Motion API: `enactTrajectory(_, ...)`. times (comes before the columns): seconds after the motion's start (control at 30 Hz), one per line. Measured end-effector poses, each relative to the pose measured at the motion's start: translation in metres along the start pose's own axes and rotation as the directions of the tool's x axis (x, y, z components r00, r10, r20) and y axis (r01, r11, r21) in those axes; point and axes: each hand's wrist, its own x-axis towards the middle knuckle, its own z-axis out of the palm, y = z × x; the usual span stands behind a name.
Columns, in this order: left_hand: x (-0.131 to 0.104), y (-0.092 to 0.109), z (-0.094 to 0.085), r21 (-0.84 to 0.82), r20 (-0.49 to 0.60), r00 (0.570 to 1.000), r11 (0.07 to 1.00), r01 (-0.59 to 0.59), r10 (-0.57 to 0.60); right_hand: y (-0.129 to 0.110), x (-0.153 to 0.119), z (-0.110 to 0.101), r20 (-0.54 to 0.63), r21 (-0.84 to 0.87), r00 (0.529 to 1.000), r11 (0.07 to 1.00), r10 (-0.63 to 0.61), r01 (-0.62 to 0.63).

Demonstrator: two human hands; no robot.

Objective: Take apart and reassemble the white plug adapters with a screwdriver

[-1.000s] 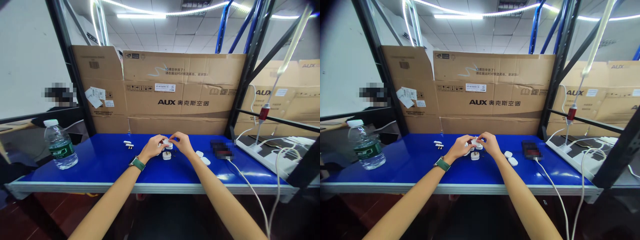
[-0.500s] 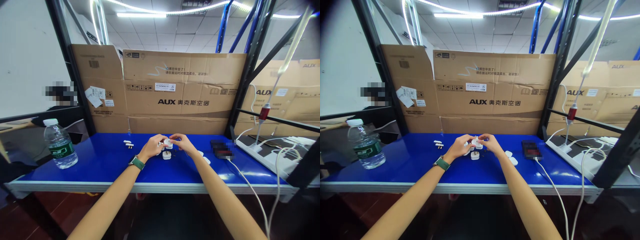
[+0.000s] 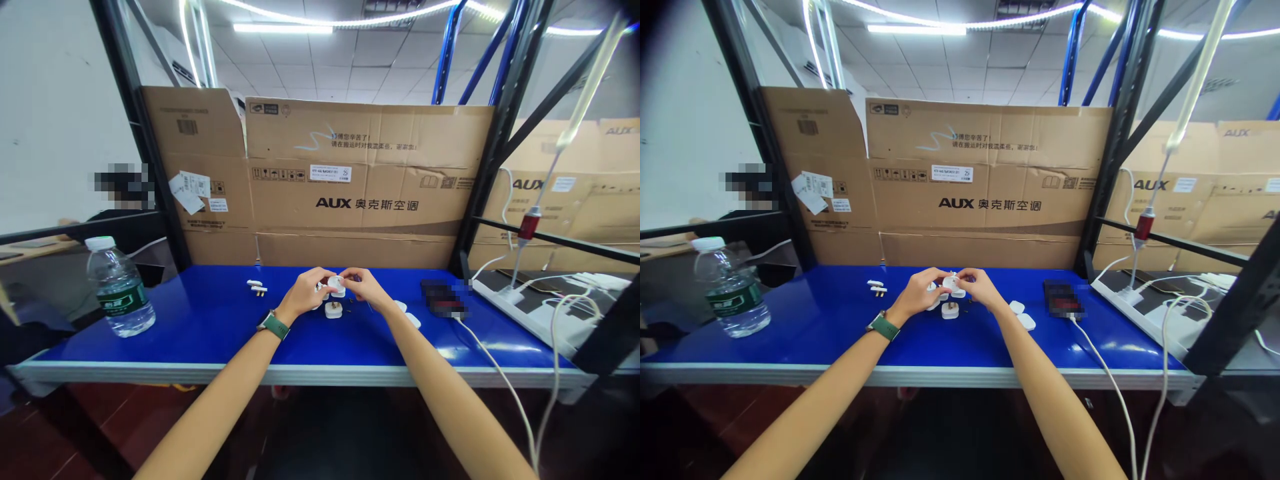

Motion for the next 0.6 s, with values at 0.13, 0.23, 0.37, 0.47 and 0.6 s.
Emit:
enactTrajectory(0.13,0.0008,0.0004,-0.0001,-0.008,-0.001,1.0,1.0,0.01,-0.01,-0.0033,-0.0024,-0.0002,0.043,0.12,0.999,0.992,0.033,-0.038)
enactTrajectory(0.23,0.001,0.0006,0.0002,-0.01,-0.004,1.0,1.0,0.01,-0.01,-0.0043,-0.003,0.0001,0.047,0.143,0.998,0.989,0.033,-0.039)
enactTrajectory(0.37,0.0006,0.0012,0.0,-0.014,0.008,1.0,1.0,0.007,-0.007,-0.0059,-0.003,0.0011,0.009,0.129,1.0,0.991,0.022,-0.023)
enactTrajectory(0.47,0.0005,0.0014,-0.0005,-0.016,0.015,1.0,1.0,0.002,-0.001,-0.007,-0.0031,0.0011,0.015,0.155,1.0,0.988,0.026,-0.028)
enactTrajectory(0.6,0.0006,0.0005,-0.0015,-0.004,0.018,1.0,1.0,0.009,-0.008,-0.0079,-0.0035,-0.0002,0.02,0.148,1.0,0.989,0.017,-0.019)
